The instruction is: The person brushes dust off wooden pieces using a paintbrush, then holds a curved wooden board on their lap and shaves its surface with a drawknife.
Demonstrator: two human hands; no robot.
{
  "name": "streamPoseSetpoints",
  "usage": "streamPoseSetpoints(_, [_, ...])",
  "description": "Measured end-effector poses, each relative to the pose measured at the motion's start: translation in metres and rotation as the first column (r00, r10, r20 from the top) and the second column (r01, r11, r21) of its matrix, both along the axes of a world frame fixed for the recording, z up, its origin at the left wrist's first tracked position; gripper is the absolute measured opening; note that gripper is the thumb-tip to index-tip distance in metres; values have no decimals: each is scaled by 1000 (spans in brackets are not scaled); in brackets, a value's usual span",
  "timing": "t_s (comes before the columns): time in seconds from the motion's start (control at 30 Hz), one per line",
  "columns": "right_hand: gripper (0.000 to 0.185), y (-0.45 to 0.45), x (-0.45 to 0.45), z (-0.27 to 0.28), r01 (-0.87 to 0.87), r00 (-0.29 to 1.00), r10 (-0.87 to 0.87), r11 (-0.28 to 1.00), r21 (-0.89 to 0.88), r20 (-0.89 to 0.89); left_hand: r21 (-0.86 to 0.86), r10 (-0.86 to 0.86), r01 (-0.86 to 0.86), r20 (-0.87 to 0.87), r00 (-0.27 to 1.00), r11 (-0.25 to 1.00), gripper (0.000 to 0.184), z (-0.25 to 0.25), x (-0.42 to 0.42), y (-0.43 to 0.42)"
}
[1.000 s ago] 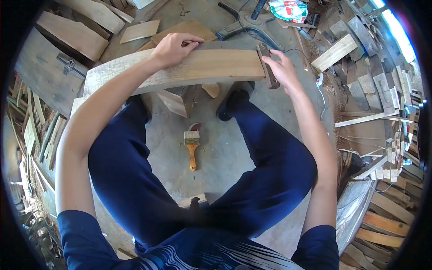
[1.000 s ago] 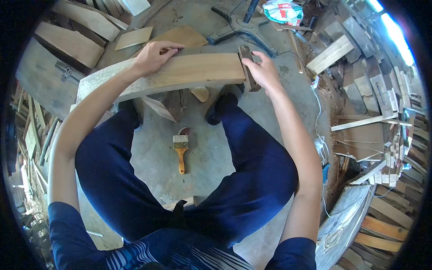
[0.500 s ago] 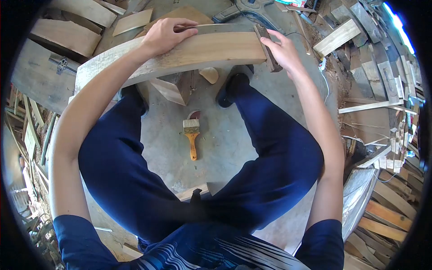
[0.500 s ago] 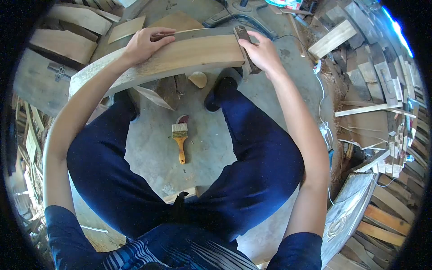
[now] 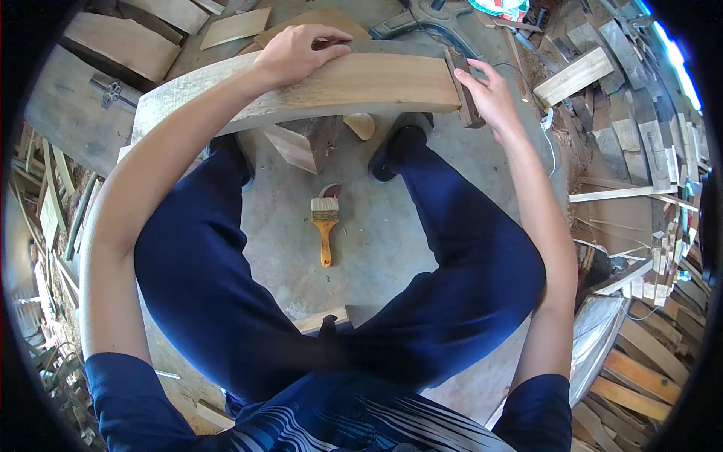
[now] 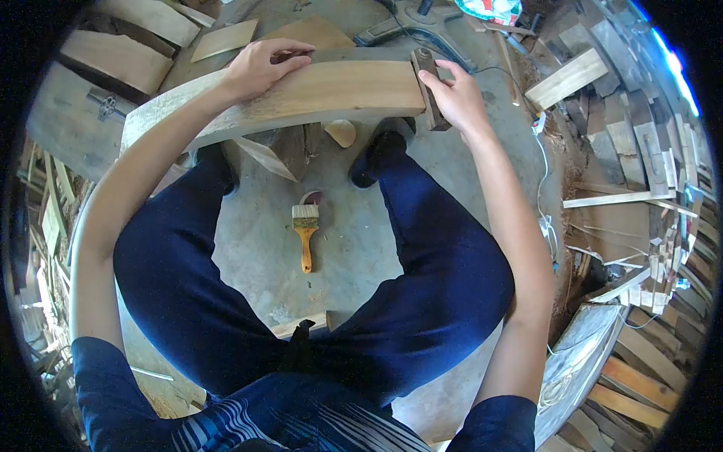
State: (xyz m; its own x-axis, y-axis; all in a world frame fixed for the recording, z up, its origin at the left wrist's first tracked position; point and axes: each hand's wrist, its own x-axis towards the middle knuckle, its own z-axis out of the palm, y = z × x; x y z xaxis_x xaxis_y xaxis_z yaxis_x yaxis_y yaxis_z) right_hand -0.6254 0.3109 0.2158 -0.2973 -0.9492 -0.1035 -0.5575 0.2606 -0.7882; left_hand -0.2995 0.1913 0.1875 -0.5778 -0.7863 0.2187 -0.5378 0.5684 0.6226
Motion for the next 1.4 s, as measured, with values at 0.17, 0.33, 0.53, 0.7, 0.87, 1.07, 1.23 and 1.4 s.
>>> streamPoseSetpoints(0.17, [66, 2, 1, 1, -10, 1000, 10, 1000, 6, 8, -25, 7, -7, 7, 1000, 1000, 41, -4, 0, -2])
streamPoseSetpoints(0.33, [63, -1, -5, -3, -3, 1000, 2, 1000, -15, -19, -10, 7, -7, -5, 1000, 1000, 40, -3, 0, -2])
streamPoseSetpoints(0.53, [61, 1, -3, -7, -17, 1000, 18, 999, -43, 6, -4, 1, -1, 12, 1000, 1000, 40, 3, -1, 4])
streamPoseSetpoints(0.7, [60, 1, -8, -11, -41, 999, 41, 996, -82, -4, 3, -5, 5, -14, 1000, 1000, 42, 1, 0, 3])
streamPoseSetpoints(0.87, [63, 2, -7, -12, -54, 999, 55, 993, -104, -2, 1, -21, 21, -17, 1000, 1000, 42, 0, 1, 0])
streamPoseSetpoints(1.07, [63, 1, -8, -16, -59, 998, 62, 989, -135, 17, -10, -20, 20, 3, 1000, 1000, 40, 1, 1, 1])
streamPoseSetpoints(1.23, [66, 5, -1, -11, -66, 997, 72, 987, -146, 34, -17, 4, -4, 5, 1000, 1000, 43, -2, 1, 0])
streamPoseSetpoints(1.4, [84, 9, 1, -6, -147, 986, 153, 985, -92, 69, -23, 4, -3, 11, 1000, 1000, 43, -3, 2, -1])
